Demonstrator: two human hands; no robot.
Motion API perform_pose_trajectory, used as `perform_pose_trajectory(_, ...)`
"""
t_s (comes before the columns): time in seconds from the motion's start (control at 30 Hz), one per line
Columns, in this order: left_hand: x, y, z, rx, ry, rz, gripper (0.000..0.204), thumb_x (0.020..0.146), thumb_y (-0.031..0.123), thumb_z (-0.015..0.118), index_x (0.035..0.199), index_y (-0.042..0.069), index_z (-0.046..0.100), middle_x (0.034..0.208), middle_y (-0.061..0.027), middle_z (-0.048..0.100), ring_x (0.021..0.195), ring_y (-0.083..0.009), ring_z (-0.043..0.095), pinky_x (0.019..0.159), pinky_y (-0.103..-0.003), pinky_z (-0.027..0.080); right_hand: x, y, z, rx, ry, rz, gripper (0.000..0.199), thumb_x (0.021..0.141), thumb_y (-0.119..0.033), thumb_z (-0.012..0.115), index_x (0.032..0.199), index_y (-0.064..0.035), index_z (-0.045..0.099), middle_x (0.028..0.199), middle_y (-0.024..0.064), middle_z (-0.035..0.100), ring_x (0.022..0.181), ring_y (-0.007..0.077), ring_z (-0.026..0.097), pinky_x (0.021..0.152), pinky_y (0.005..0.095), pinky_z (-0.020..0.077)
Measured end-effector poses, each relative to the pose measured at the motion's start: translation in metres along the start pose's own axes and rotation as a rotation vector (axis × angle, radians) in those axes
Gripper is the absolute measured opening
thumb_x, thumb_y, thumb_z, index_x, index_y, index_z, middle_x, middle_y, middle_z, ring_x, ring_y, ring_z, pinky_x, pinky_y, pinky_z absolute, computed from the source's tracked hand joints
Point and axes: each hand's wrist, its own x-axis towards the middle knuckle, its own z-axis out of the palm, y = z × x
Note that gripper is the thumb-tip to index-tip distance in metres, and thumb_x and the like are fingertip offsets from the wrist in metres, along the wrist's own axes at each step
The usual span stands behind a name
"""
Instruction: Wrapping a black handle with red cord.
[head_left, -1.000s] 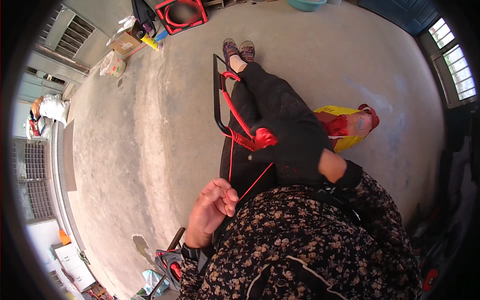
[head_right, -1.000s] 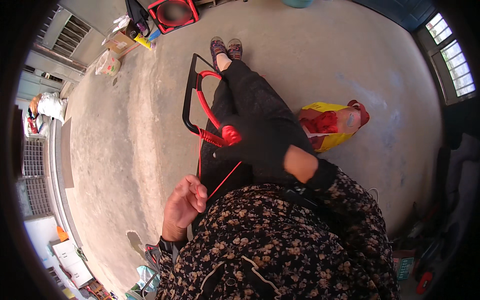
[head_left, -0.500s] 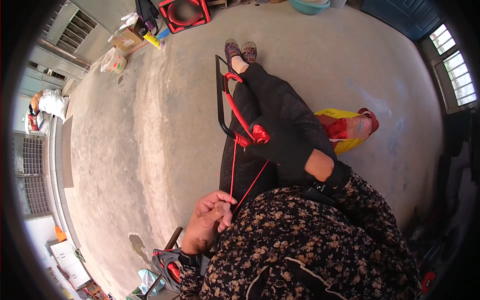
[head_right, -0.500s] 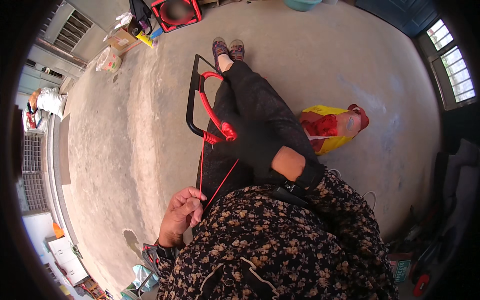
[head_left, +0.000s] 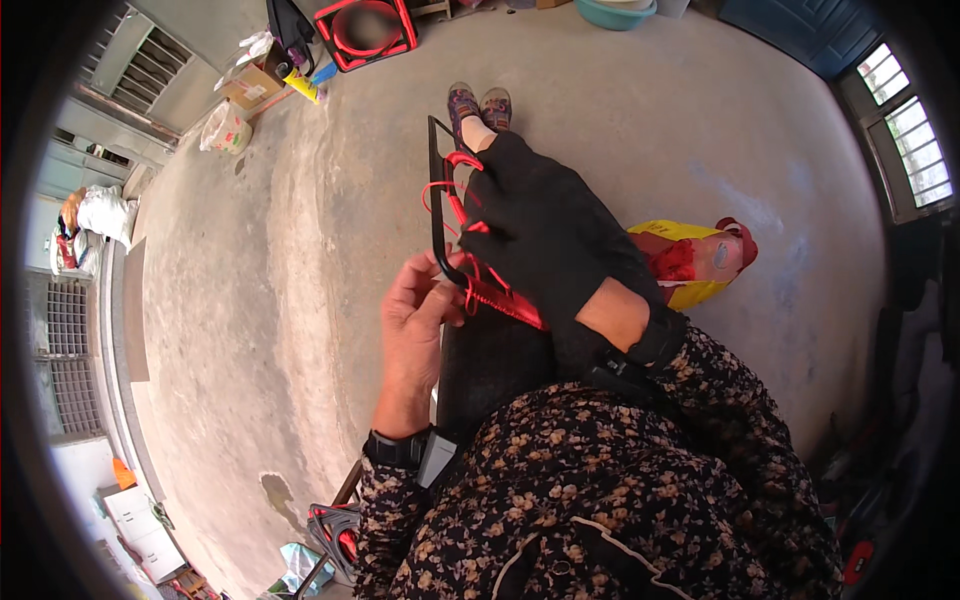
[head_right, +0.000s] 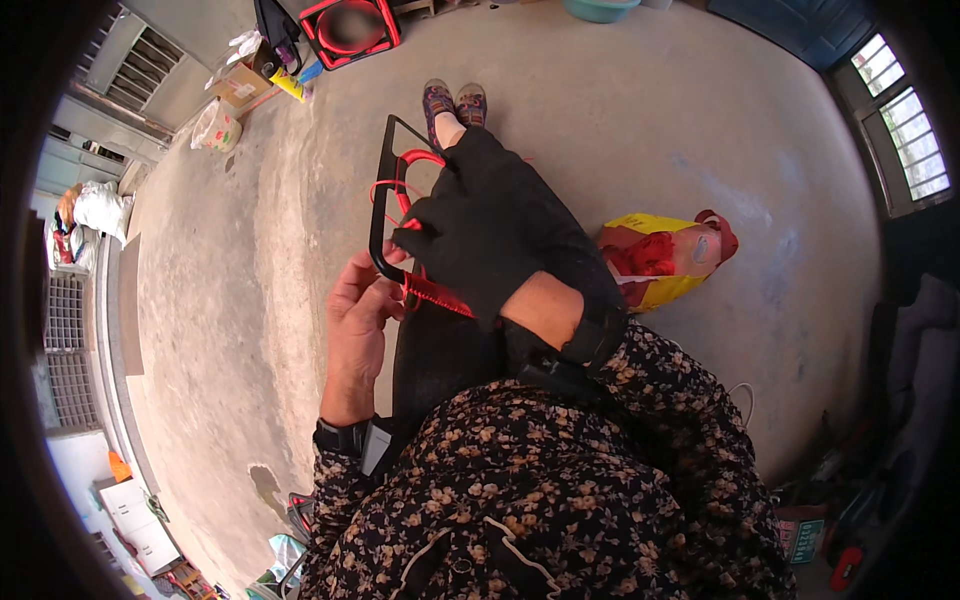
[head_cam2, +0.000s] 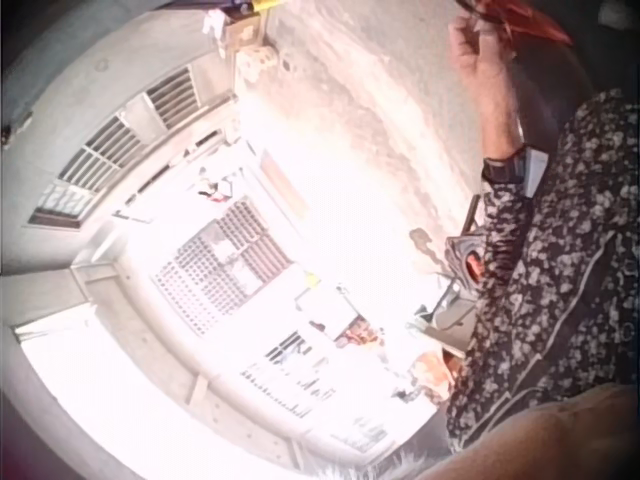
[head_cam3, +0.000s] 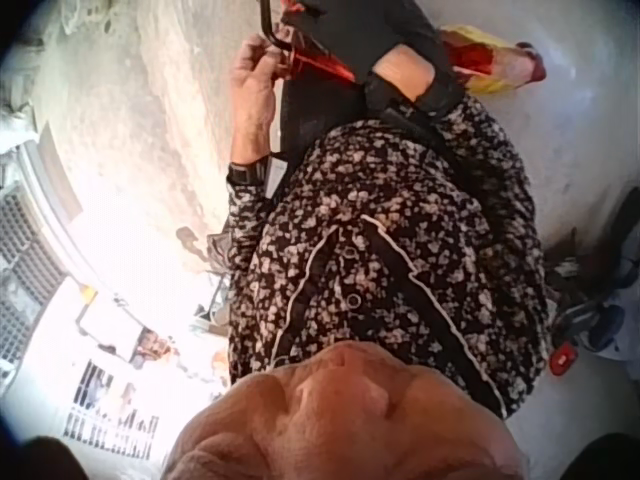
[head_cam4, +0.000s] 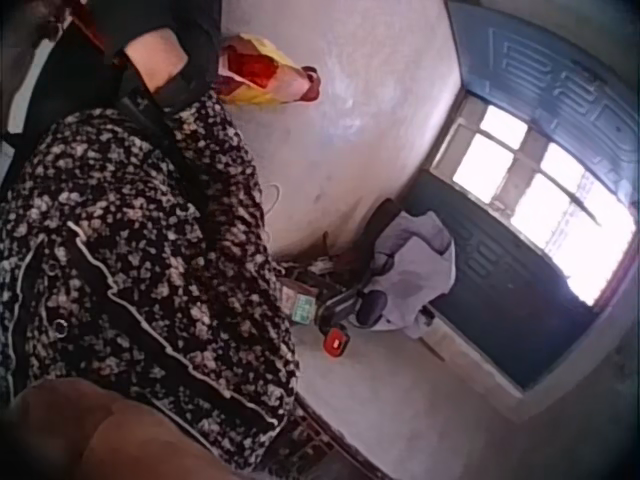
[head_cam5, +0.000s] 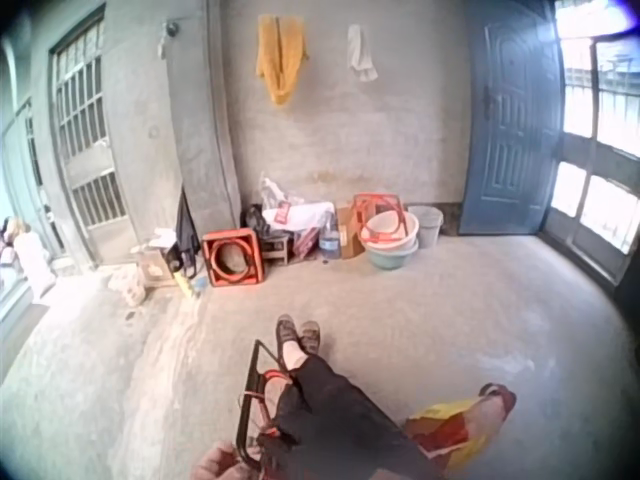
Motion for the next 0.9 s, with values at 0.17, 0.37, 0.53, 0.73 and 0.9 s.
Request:
perform_pose_trajectory(0.17, 0.002, -0.019, 0.0, 0.052, 0.004, -0.089, 0.02, 0.091, 0.013, 0.058, 0.109, 0.006, 0.059, 0.089, -0.0016, 0.063, 0.07, -0.0109, 0.059, 0.057, -0.022, 0.049, -0.01, 0.012, 0.01, -0.238, -0.112, -0.259, 0.016, 0.09, -0.008, 0.052, 0.102, -0.0036, 0.062, 0.093, 0.012, 0.061, 0.083, 0.0223, 0.061, 0.071, 0.0325, 0.0491)
perform_pose_trajectory(0.37, -0.007, 0.001, -0.044, -0.528, 0.225, -0.259, 0.024, 0.096, 0.028, 0.05, 0.102, 0.007, 0.059, 0.086, -0.0045, 0.065, 0.068, -0.0151, 0.062, 0.056, -0.024, 0.05, 0.003, -0.066, -0.063, 0.903, 0.057, 0.538, 0.031, 0.083, -0.015, 0.063, 0.111, -0.0029, 0.058, 0.105, 0.012, 0.059, 0.096, 0.0252, 0.057, 0.077, 0.0347, 0.0478)
perform_pose_trajectory(0.53, -0.048, 0.07, -0.028, -0.694, 0.2, -0.055, 0.027, 0.093, 0.031, 0.055, 0.104, 0.006, 0.057, 0.09, -0.0057, 0.061, 0.059, -0.0117, 0.046, 0.052, -0.024, 0.041, -0.001, -0.047, -0.046, -0.286, -0.051, -0.098, 0.051, 0.075, -0.028, 0.071, 0.117, -0.0024, 0.055, 0.109, 0.0124, 0.059, 0.102, 0.0286, 0.055, 0.088, 0.0369, 0.0432)
perform_pose_trajectory(0.73, -0.083, 0.11, -0.01, -0.501, -0.079, 0.218, 0.03, 0.092, 0.019, 0.059, 0.078, 0.007, 0.036, 0.068, -0.0016, 0.035, 0.057, -0.0102, 0.032, 0.051, -0.025, 0.033, -0.013, -0.054, -0.033, -0.01, -0.234, -0.467, 0.026, 0.078, -0.029, 0.067, 0.093, -0.0075, 0.067, 0.105, 0.0122, 0.063, 0.092, 0.0296, 0.062, 0.076, 0.0367, 0.0481)
perform_pose_trajectory(0.9, -0.079, 0.087, -0.045, 0.167, 0.249, 0.118, 0.018, 0.093, 0.019, 0.054, 0.088, 0.001, 0.056, 0.077, -0.0096, 0.062, 0.063, -0.0111, 0.057, 0.057, -0.024, 0.045, -0.035, -0.062, -0.073, 0.323, -0.641, -0.06, 0.015, 0.08, -0.022, 0.066, 0.088, -0.0088, 0.067, 0.084, 0.009, 0.066, 0.072, 0.0264, 0.064, 0.067, 0.0336, 0.0496)
